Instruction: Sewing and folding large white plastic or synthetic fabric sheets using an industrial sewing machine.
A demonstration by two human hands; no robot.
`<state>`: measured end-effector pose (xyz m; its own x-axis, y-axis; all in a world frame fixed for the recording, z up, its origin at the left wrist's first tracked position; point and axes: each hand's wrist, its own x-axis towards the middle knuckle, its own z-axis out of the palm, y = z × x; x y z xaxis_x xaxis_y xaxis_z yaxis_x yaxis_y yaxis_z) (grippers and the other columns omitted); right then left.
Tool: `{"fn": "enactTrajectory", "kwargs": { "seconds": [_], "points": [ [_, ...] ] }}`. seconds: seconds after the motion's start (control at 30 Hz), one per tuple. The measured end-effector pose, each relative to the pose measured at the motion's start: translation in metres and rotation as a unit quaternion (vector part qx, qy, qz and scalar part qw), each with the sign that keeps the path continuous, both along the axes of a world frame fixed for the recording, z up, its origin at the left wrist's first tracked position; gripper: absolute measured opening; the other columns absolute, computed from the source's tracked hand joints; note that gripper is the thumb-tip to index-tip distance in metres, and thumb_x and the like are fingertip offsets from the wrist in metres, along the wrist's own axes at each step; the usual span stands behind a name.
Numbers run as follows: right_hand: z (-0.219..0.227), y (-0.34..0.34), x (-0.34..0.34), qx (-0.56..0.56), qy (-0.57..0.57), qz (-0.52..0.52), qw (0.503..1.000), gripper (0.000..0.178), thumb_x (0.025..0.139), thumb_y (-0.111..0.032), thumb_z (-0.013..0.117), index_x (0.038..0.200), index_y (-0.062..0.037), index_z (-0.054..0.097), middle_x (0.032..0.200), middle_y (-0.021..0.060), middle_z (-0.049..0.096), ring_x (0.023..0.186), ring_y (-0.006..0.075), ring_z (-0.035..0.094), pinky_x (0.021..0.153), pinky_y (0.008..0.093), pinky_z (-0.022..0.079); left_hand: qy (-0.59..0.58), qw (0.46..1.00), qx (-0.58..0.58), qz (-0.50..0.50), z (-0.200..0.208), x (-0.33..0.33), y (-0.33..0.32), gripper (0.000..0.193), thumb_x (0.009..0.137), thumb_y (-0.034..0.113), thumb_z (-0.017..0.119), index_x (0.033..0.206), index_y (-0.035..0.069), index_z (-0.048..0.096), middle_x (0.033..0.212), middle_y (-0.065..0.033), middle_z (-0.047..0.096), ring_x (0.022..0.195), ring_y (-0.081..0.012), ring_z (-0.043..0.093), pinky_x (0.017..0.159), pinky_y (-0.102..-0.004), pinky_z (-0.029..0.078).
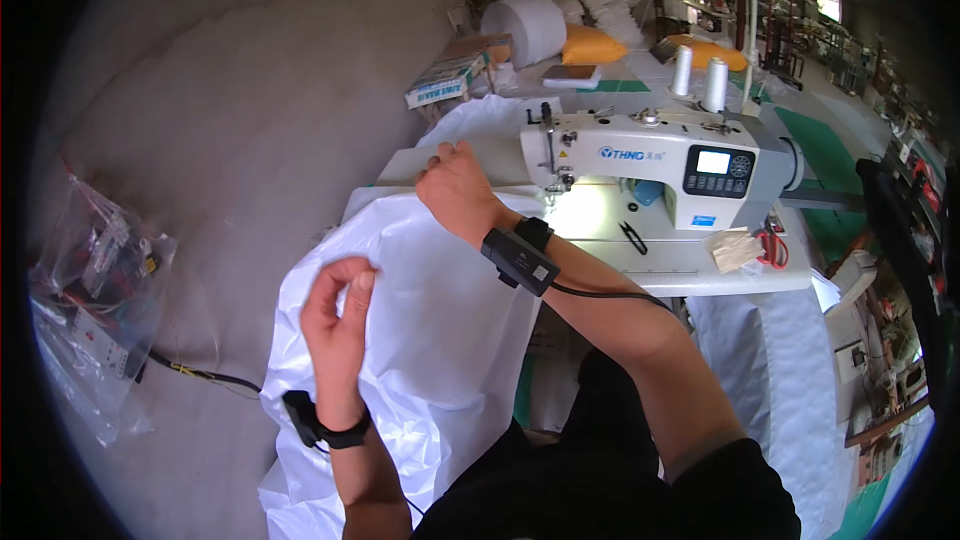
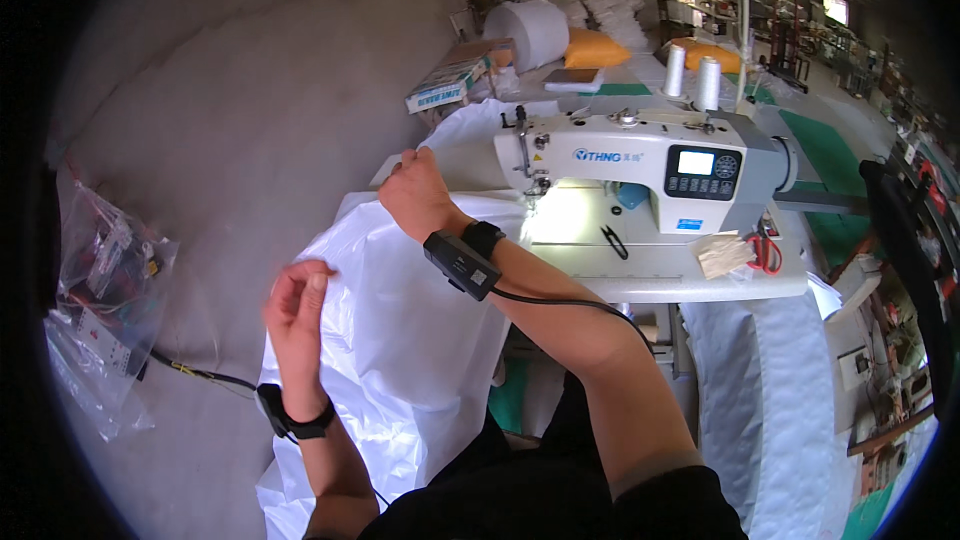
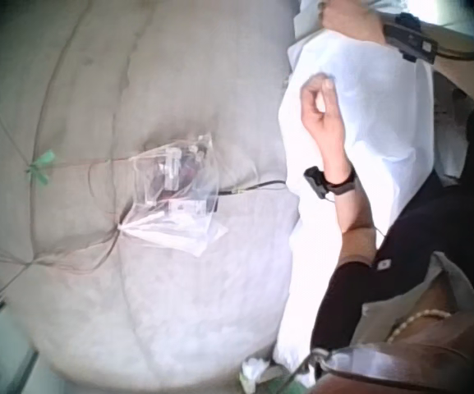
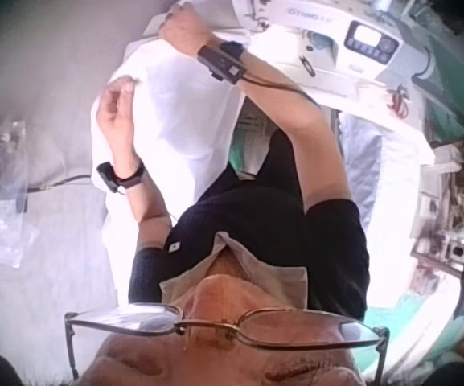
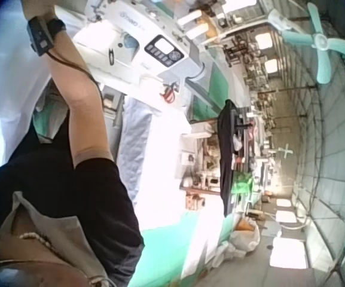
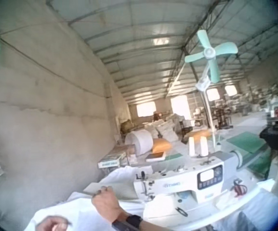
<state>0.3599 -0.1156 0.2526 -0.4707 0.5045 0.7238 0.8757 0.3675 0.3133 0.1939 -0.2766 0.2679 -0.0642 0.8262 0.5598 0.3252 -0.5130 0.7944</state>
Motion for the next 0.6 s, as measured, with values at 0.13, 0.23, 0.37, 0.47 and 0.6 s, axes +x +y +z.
{"fn": "enactTrajectory", "kwargs": {
  "seconds": [0.13,0.23,0.37,0.47,0.6],
  "points": [
    [0.007,-0.006,0.023,0.029,0.013,-0.017,0.999,0.005,0.067,-0.016,0.065,0.064,-0.0156,0.069,0.062,0.0005,0.061,0.074,0.0195,0.056,0.066,0.0359,0.037,0.025,0.984,-0.036,-0.171,-0.053,0.052,0.002,0.020,0.084,0.001,0.066,0.104,0.001,0.064,0.096,-0.0058,0.065,0.086,-0.0131,0.062,0.080,-0.0263,0.048],
    [0.013,-0.021,0.046,0.039,0.013,-0.040,0.998,0.003,0.066,-0.016,0.066,0.063,-0.0144,0.068,0.060,0.0013,0.059,0.072,0.0192,0.056,0.064,0.0353,0.035,0.034,0.974,0.016,-0.222,-0.063,0.097,0.000,0.023,0.082,0.000,0.067,0.105,0.001,0.063,0.094,-0.0073,0.065,0.086,-0.0147,0.063,0.079,-0.0270,0.049],
    [0.022,-0.043,0.089,0.023,-0.035,-0.139,0.989,0.007,0.064,-0.016,0.067,0.069,-0.0115,0.065,0.068,0.0029,0.062,0.076,0.0201,0.055,0.068,0.0351,0.038,0.062,0.960,0.059,-0.265,-0.053,0.146,0.000,0.024,0.082,0.000,0.067,0.106,0.001,0.062,0.093,-0.0097,0.064,0.083,-0.0169,0.064,0.076,-0.0273,0.050],
    [0.025,-0.058,0.123,-0.006,-0.076,-0.202,0.976,0.008,0.066,-0.015,0.065,0.072,-0.0099,0.066,0.070,0.0032,0.062,0.076,0.0214,0.055,0.069,0.0360,0.038,0.012,0.945,0.060,-0.321,-0.051,0.180,0.002,0.020,0.083,0.001,0.067,0.103,-0.001,0.061,0.089,-0.0094,0.064,0.079,-0.0166,0.063,0.073,-0.0269,0.049],
    [0.026,-0.074,0.162,-0.012,-0.116,-0.271,0.955,0.008,0.067,-0.016,0.064,0.073,-0.0112,0.068,0.071,0.0023,0.063,0.076,0.0209,0.054,0.069,0.0356,0.037,-0.029,0.922,0.036,-0.383,-0.061,0.214,0.005,0.017,0.084,0.001,0.067,0.100,-0.002,0.061,0.085,-0.0079,0.064,0.078,-0.0144,0.062,0.072,-0.0261,0.049]
  ]
}}
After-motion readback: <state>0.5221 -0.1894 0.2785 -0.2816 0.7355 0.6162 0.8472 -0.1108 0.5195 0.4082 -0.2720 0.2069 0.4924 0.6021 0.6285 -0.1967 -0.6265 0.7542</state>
